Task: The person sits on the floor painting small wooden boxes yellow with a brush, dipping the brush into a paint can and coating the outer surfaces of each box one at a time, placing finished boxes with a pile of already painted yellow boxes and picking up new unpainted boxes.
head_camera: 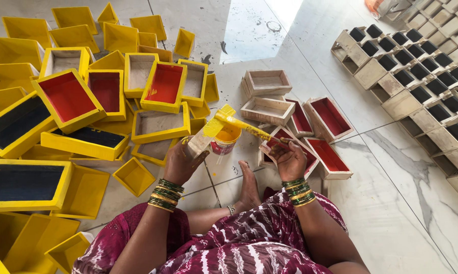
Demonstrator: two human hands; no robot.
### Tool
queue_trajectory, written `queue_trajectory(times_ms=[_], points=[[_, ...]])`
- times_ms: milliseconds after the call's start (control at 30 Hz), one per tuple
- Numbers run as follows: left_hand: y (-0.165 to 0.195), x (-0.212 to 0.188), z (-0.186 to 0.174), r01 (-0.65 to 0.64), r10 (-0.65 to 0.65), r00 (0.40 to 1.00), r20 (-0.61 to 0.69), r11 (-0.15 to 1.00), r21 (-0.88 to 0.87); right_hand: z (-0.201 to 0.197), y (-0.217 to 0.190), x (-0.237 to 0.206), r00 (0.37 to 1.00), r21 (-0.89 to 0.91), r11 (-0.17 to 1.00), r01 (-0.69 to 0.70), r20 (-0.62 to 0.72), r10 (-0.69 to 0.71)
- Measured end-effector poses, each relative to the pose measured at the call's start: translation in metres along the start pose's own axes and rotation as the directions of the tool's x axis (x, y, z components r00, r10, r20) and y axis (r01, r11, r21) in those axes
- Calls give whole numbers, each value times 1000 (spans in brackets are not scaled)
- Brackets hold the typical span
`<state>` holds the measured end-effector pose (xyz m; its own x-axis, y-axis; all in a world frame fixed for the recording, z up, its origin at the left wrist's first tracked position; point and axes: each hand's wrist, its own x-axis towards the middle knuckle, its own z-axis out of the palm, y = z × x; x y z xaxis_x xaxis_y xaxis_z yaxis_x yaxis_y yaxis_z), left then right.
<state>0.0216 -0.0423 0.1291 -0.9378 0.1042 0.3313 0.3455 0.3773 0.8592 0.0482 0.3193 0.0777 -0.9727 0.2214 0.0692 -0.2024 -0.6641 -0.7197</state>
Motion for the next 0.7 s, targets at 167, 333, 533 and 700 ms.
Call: queue_trajectory(times_ms=[167,333,533,700], points=[[1,3,1,-129,130,989,-67,991,21,13,-1,-15,987,4,1000,31,161,-31],[1,3,-3,-55,57,996,-71,998,26,11,-1,-38,968,18,1000,10,251,-14],[-8,3,-3,-56,62,992,-113,997,52,-12,-8,-29,996,-11,1000,19,86,-18],[-15,0,5,-60,57,989,-134,998,-15,-24,-7,-17,995,-58,995,76,-66,-80]])
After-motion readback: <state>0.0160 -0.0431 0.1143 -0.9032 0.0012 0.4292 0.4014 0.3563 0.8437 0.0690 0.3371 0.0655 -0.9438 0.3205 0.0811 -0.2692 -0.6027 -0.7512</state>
